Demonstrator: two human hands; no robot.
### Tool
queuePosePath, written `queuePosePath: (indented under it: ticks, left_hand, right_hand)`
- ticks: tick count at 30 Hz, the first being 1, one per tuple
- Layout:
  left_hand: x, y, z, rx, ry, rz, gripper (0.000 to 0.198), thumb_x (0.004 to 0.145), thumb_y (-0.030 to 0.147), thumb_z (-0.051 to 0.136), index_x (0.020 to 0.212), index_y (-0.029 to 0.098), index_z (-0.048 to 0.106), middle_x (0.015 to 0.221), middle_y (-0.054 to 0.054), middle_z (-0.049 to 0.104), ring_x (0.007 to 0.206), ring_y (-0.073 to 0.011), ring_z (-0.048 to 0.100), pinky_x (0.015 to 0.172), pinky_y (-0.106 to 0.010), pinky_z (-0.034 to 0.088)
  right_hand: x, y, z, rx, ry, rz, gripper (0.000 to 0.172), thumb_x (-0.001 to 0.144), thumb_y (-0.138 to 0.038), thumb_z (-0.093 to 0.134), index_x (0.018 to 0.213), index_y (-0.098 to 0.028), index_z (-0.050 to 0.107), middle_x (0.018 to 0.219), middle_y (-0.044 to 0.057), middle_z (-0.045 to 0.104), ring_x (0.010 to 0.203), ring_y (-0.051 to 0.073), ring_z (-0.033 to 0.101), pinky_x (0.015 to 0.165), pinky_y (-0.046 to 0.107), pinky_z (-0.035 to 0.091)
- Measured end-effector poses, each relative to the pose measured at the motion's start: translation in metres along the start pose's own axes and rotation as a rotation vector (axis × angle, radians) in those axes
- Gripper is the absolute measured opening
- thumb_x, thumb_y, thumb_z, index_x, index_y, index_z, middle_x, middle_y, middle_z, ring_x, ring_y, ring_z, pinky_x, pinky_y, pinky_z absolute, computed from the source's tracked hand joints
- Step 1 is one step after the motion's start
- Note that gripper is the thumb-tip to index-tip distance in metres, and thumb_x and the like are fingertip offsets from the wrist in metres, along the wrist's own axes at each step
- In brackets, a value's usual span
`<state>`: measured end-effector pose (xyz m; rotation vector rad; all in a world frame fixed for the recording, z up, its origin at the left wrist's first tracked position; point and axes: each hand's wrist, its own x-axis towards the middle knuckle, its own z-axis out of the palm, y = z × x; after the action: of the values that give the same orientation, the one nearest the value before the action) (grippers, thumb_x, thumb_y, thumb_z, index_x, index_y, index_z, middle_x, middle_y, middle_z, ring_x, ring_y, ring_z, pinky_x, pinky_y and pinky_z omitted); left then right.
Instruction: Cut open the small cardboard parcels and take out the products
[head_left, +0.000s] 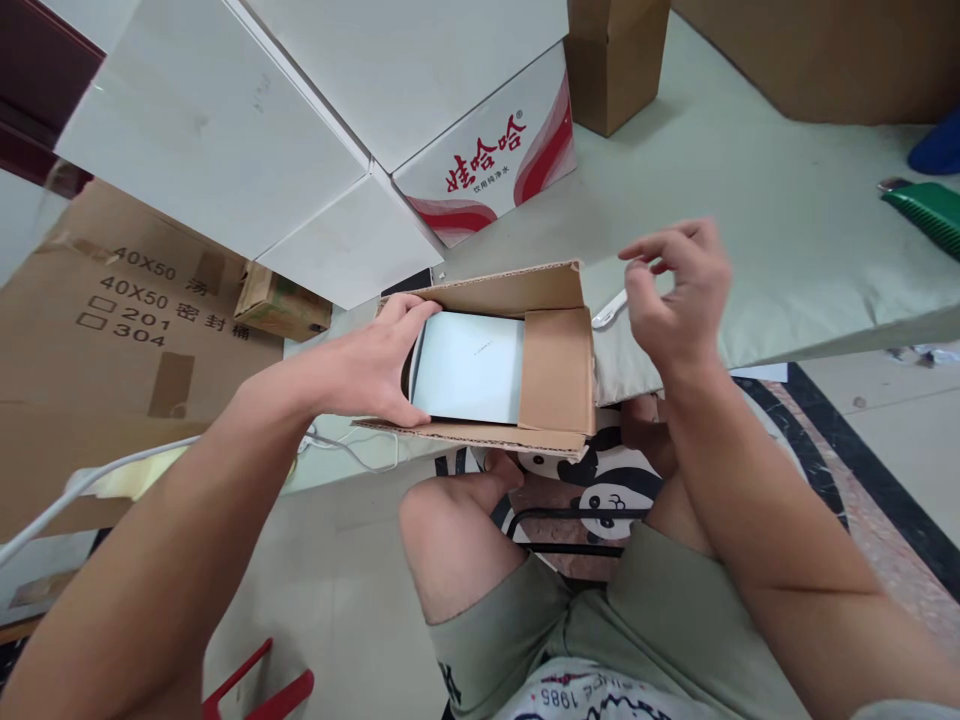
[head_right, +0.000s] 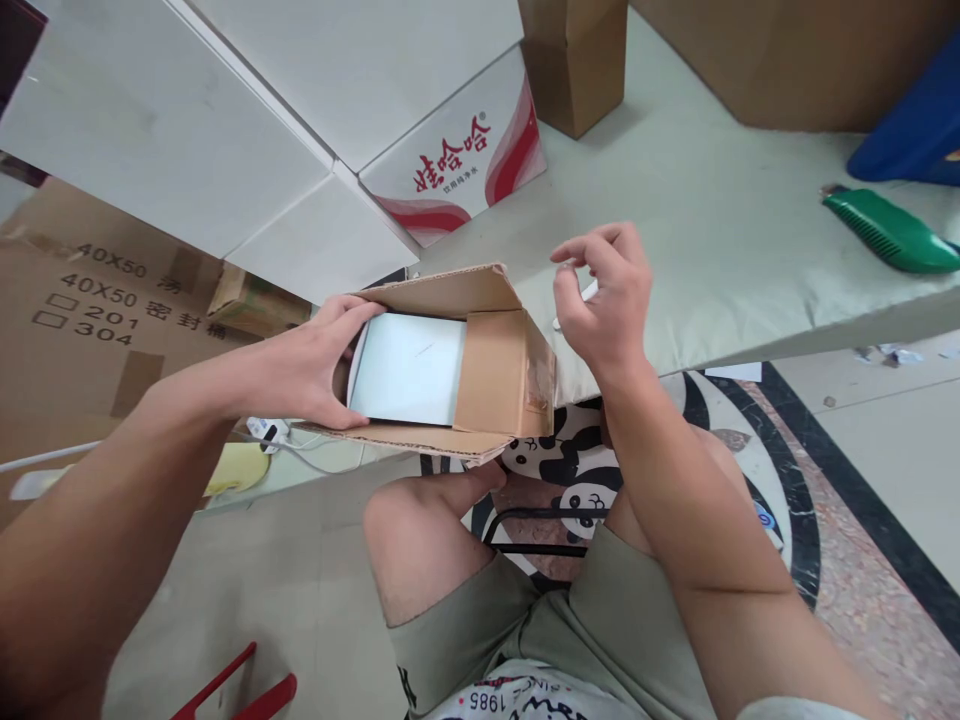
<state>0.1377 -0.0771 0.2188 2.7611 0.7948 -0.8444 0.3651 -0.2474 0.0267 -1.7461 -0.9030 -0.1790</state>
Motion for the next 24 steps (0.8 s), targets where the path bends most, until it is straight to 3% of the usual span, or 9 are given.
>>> queuePosePath:
  ticks: [2, 4, 6, 9, 12, 16, 20, 24]
  left_hand:
    - [0.001, 0.0, -0.001, -0.007, 0.005, 0.016, 0.119, 0.055, 0.059, 0.084, 0.158, 0.022, 0.036, 0.16, -0.017, 0.038, 0.127, -0.0421, 0.061, 0.101, -0.05, 0.057]
    - [0.002, 0.0, -0.001, -0.018, 0.022, 0.049, 0.118, 0.056, 0.058, 0.085, 0.158, 0.021, 0.037, 0.161, -0.017, 0.04, 0.135, -0.0437, 0.057, 0.108, -0.052, 0.054]
    - [0.002, -0.001, -0.001, -0.033, 0.046, 0.088, 0.121, 0.057, 0.058, 0.086, 0.16, 0.021, 0.035, 0.164, -0.017, 0.04, 0.142, -0.045, 0.052, 0.115, -0.054, 0.051]
    - [0.0, -0.002, -0.002, -0.079, 0.081, 0.134, 0.125, 0.061, 0.054, 0.088, 0.166, 0.021, 0.028, 0.168, -0.019, 0.038, 0.147, -0.046, 0.049, 0.121, -0.06, 0.046]
    - [-0.006, -0.004, -0.007, -0.172, 0.12, 0.166, 0.124, 0.063, 0.054, 0.09, 0.167, 0.029, 0.027, 0.168, -0.014, 0.041, 0.146, -0.0446, 0.051, 0.122, -0.064, 0.047]
    - [-0.016, -0.013, -0.017, -0.303, 0.163, 0.177, 0.12, 0.064, 0.056, 0.091, 0.164, 0.03, 0.031, 0.165, -0.012, 0.043, 0.147, -0.0414, 0.051, 0.121, -0.061, 0.049]
    - [-0.027, -0.034, -0.029, -0.415, 0.239, 0.196, 0.12, 0.063, 0.053, 0.093, 0.163, 0.032, 0.031, 0.159, -0.013, 0.047, 0.146, -0.0383, 0.049, 0.118, -0.061, 0.05]
    - [-0.04, -0.059, -0.043, -0.527, 0.438, 0.403, 0.113, 0.058, 0.057, 0.098, 0.157, 0.04, 0.044, 0.156, -0.005, 0.055, 0.14, -0.036, 0.052, 0.118, -0.063, 0.047]
  right_hand:
    - [-0.002, -0.032, -0.016, 0.236, -0.014, -0.237, 0.025, 0.095, -0.023, 0.049, 0.094, -0.024, 0.074, 0.091, 0.008, 0.069, 0.09, 0.024, 0.067, 0.087, 0.043, 0.055]
    - [-0.007, -0.057, -0.022, 0.37, -0.246, -0.451, 0.027, 0.1, -0.027, 0.049, 0.093, -0.024, 0.075, 0.088, 0.005, 0.073, 0.088, 0.021, 0.068, 0.088, 0.042, 0.054]
    - [-0.012, -0.069, -0.02, 0.357, -0.49, -0.564, 0.034, 0.104, -0.033, 0.047, 0.094, -0.024, 0.077, 0.099, 0.005, 0.079, 0.103, 0.024, 0.069, 0.099, 0.046, 0.05]
    - [-0.015, -0.07, -0.013, 0.244, -0.641, -0.549, 0.044, 0.109, -0.037, 0.04, 0.094, -0.023, 0.078, 0.115, 0.004, 0.081, 0.131, 0.031, 0.06, 0.118, 0.055, 0.037]
    - [-0.015, -0.063, -0.012, 0.234, -0.617, -0.508, 0.046, 0.111, -0.04, 0.033, 0.095, -0.024, 0.073, 0.119, 0.003, 0.079, 0.14, 0.03, 0.054, 0.124, 0.054, 0.03]
    - [-0.013, -0.058, -0.015, 0.253, -0.4, -0.501, 0.045, 0.11, -0.044, 0.028, 0.09, -0.024, 0.063, 0.105, 0.007, 0.073, 0.134, 0.028, 0.059, 0.121, 0.05, 0.034]
    - [-0.011, -0.052, -0.012, 0.262, -0.193, -0.425, 0.054, 0.108, -0.056, 0.019, 0.082, -0.024, 0.055, 0.092, 0.009, 0.062, 0.12, 0.031, 0.062, 0.112, 0.052, 0.042]
    - [-0.008, -0.053, -0.013, 0.229, -0.232, -0.307, 0.055, 0.104, -0.067, 0.03, 0.083, -0.025, 0.058, 0.105, 0.009, 0.06, 0.13, 0.034, 0.056, 0.12, 0.057, 0.04]
